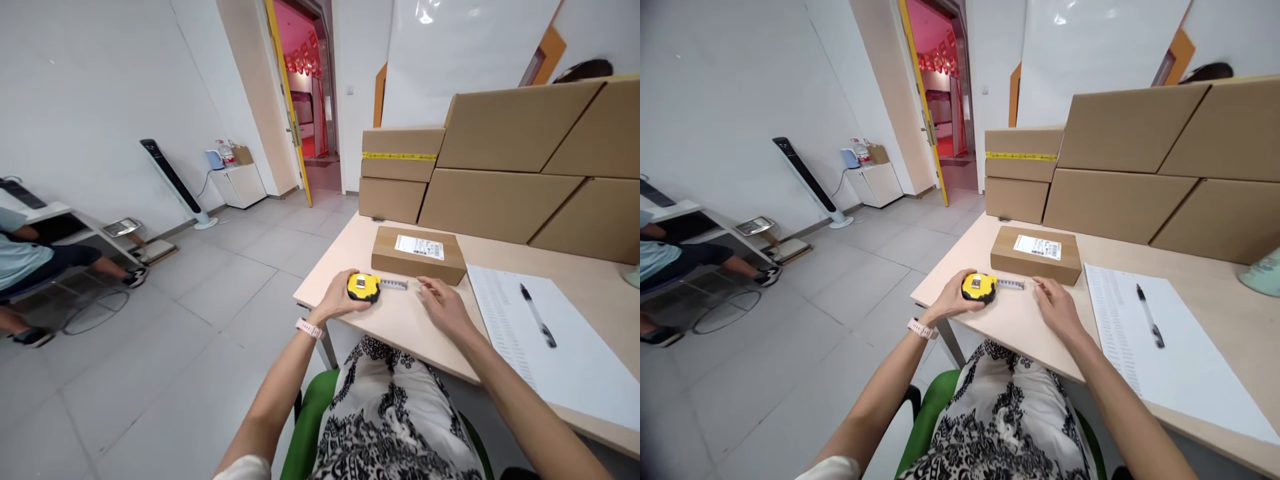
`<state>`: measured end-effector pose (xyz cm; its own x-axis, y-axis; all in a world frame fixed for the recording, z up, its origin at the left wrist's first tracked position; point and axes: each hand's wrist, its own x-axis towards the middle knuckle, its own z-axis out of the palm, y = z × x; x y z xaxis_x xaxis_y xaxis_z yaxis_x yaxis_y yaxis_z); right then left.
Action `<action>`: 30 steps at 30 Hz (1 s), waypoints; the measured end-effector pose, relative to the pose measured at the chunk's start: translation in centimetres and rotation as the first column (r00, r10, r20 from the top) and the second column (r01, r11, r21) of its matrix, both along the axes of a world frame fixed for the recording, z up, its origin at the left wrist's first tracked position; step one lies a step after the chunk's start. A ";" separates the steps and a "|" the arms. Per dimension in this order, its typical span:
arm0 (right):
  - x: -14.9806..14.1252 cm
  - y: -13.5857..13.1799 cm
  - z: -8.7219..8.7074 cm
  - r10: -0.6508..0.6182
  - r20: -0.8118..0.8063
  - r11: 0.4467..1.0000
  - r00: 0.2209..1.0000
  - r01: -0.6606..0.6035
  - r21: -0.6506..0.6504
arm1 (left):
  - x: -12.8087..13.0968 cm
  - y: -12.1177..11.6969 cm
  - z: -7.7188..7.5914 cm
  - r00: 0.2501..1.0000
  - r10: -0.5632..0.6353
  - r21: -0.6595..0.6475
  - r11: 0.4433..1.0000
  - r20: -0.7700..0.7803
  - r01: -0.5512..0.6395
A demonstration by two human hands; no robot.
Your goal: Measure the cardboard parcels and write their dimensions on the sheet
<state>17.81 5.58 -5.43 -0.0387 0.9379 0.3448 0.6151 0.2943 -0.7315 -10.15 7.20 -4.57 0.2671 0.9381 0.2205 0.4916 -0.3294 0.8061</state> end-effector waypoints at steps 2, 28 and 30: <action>0.0 -0.1 0.5 0.052 -0.089 0.992 0.995 -0.062 -0.114 | 0.3 -0.6 0.6 0.996 -0.047 -0.038 0.998 0.078 0.050; 9.2 9.6 4.8 -0.148 -0.472 0.988 0.869 0.110 -0.108 | 1.9 15.1 8.1 0.829 0.264 -0.401 0.914 0.494 -0.052; 8.7 9.9 4.1 -0.136 -0.472 0.990 0.871 0.108 -0.085 | 1.6 15.8 7.1 0.822 0.285 -0.425 0.903 0.493 -0.058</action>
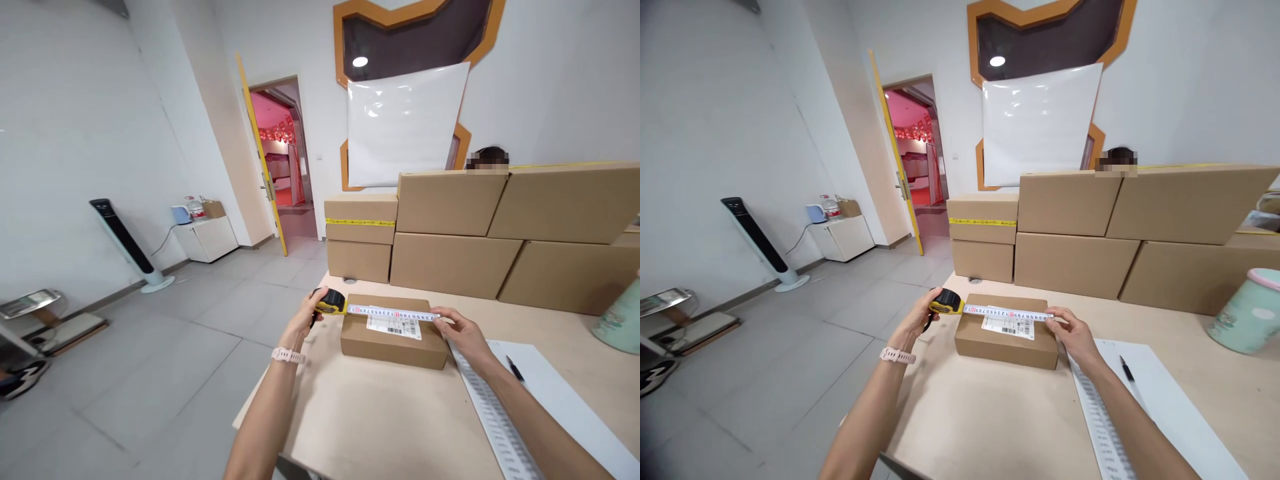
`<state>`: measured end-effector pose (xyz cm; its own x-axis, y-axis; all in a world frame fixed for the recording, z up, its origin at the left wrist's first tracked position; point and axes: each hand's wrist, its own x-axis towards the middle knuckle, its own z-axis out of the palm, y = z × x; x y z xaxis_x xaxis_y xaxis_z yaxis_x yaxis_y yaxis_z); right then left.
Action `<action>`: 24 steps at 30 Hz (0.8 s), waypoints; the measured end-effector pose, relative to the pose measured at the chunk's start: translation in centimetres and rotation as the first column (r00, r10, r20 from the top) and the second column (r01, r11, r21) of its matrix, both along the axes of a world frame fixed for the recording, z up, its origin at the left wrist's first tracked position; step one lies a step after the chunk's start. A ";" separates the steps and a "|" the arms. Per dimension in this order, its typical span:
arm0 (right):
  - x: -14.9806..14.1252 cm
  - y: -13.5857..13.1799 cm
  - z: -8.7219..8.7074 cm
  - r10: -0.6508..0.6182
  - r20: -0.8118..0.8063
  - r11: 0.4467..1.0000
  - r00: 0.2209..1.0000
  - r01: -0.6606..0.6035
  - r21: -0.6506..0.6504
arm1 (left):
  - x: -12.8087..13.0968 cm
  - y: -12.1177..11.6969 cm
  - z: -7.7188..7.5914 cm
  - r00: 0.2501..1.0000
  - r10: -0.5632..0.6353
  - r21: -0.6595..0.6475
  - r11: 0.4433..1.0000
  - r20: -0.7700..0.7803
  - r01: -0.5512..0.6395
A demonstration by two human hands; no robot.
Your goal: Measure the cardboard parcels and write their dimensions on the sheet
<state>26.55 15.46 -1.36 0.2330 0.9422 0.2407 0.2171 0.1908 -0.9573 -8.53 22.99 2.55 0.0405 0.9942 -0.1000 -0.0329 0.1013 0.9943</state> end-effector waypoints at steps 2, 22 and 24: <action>-0.3 0.3 -0.4 -0.014 0.012 1.000 1.000 0.013 0.015 | 0.1 0.4 -0.8 1.000 0.000 -0.027 1.000 0.006 0.000; 0.8 1.3 -4.4 -0.083 -0.030 0.996 0.996 0.083 -0.013 | -0.4 1.7 -2.4 0.997 0.071 -0.028 0.997 -0.043 -0.072; 0.8 1.3 -4.7 -0.090 -0.041 0.996 0.995 0.089 -0.021 | -0.5 1.5 -2.4 0.996 0.077 -0.030 0.996 -0.052 -0.079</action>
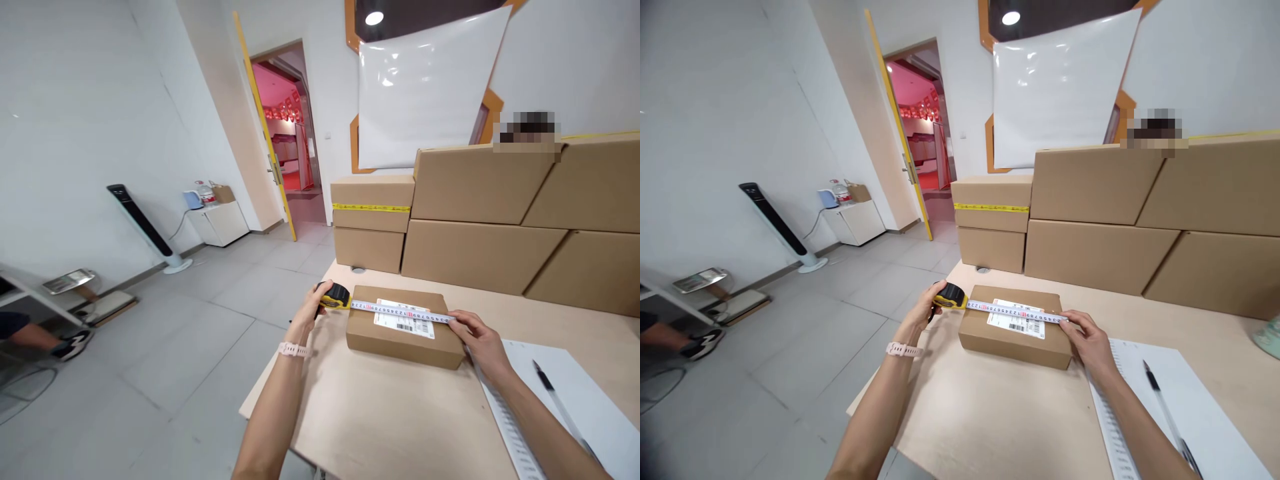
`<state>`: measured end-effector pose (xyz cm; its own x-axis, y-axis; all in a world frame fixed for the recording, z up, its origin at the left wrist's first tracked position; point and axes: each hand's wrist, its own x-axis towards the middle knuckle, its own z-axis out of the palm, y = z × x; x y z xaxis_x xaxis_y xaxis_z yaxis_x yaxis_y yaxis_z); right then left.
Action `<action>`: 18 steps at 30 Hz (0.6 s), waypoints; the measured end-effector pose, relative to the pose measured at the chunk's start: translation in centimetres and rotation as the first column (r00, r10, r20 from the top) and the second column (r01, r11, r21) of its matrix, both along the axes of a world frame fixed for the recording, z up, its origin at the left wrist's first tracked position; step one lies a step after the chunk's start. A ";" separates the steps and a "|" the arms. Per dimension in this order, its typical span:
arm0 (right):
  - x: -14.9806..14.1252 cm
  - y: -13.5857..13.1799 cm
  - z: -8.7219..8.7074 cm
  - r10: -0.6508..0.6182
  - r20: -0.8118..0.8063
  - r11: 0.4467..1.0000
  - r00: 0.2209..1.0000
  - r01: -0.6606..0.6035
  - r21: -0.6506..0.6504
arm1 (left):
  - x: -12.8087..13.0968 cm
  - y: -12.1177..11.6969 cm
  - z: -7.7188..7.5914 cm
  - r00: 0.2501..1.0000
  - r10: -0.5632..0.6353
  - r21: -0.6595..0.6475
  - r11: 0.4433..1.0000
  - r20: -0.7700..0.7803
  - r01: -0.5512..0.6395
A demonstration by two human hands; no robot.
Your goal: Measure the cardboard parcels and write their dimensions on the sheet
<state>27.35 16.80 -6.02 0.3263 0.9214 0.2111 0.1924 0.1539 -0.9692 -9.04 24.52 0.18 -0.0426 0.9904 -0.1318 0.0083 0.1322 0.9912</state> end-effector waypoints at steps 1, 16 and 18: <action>0.0 0.0 -0.1 -0.002 -0.008 1.000 1.000 0.002 -0.009 | -0.1 -0.1 0.0 1.000 0.001 -0.001 1.000 -0.004 -0.001; -0.6 -0.4 0.2 0.006 0.108 0.996 0.994 0.003 -0.084 | -1.1 -0.3 -0.6 1.000 -0.007 -0.011 1.000 -0.024 0.007; -0.6 -0.5 0.1 0.017 0.146 0.997 0.989 -0.006 -0.075 | -1.1 -0.3 -0.6 0.999 -0.007 -0.010 1.000 -0.032 0.007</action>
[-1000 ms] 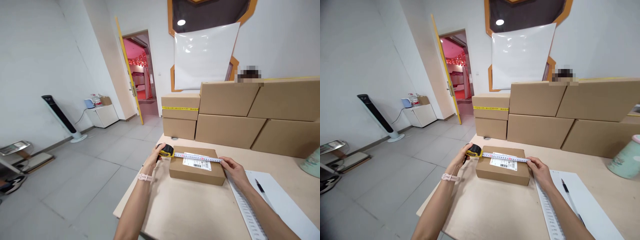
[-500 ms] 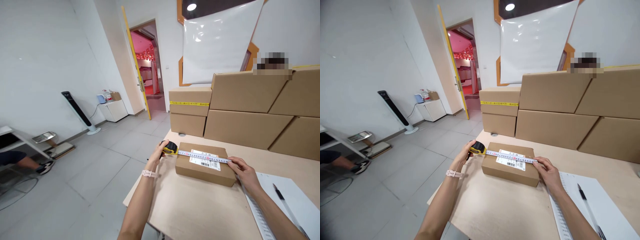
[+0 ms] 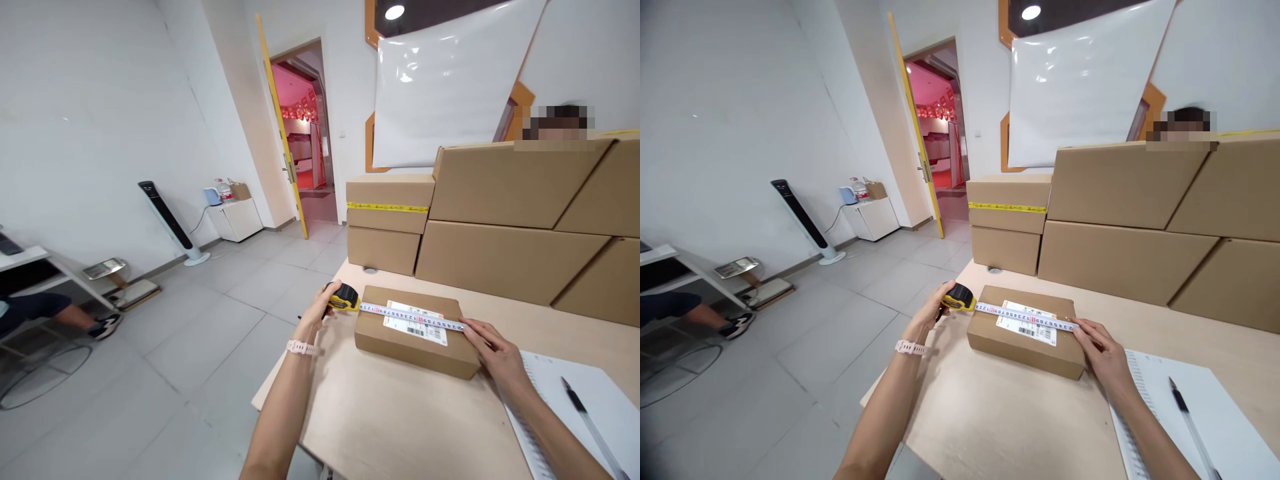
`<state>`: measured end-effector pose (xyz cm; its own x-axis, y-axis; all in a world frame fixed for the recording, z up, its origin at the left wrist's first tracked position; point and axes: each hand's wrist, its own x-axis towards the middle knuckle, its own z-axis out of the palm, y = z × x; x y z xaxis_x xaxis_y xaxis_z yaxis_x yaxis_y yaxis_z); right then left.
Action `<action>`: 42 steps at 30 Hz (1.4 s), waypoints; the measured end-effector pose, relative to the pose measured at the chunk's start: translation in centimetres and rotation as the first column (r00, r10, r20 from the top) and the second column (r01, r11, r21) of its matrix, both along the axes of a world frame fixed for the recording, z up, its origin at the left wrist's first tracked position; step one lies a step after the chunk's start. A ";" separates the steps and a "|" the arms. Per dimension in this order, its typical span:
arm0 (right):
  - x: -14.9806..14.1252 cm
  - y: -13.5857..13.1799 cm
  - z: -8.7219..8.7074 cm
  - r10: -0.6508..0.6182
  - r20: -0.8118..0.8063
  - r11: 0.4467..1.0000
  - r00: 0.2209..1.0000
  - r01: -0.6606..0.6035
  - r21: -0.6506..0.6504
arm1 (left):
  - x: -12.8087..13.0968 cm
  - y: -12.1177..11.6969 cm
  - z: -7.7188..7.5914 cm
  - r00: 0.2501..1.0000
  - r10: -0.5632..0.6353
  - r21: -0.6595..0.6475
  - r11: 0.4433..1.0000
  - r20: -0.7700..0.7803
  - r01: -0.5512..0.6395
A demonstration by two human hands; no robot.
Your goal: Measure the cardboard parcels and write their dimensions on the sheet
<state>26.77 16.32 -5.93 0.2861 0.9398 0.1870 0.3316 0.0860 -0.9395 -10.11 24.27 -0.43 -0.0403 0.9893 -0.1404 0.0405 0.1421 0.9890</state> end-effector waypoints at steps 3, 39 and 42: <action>-0.1 -0.2 0.0 0.012 0.015 1.000 1.000 -0.012 0.009 | 0.1 0.0 0.2 1.000 0.002 0.003 1.000 -0.008 -0.002; -1.4 0.5 0.9 -0.132 -0.561 0.986 0.817 0.052 -0.157 | -0.2 0.0 0.3 1.000 -0.002 0.006 1.000 -0.016 0.002; -1.4 0.6 0.8 -0.129 -0.563 0.986 0.817 0.044 -0.162 | -0.2 0.0 0.3 1.000 0.002 0.003 1.000 -0.014 -0.002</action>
<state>25.37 16.88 -5.17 0.3828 0.9096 -0.1614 -0.2662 -0.0587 -0.9621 -10.28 24.26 -0.13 -0.0439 0.9896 -0.1369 0.0538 0.1392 0.9888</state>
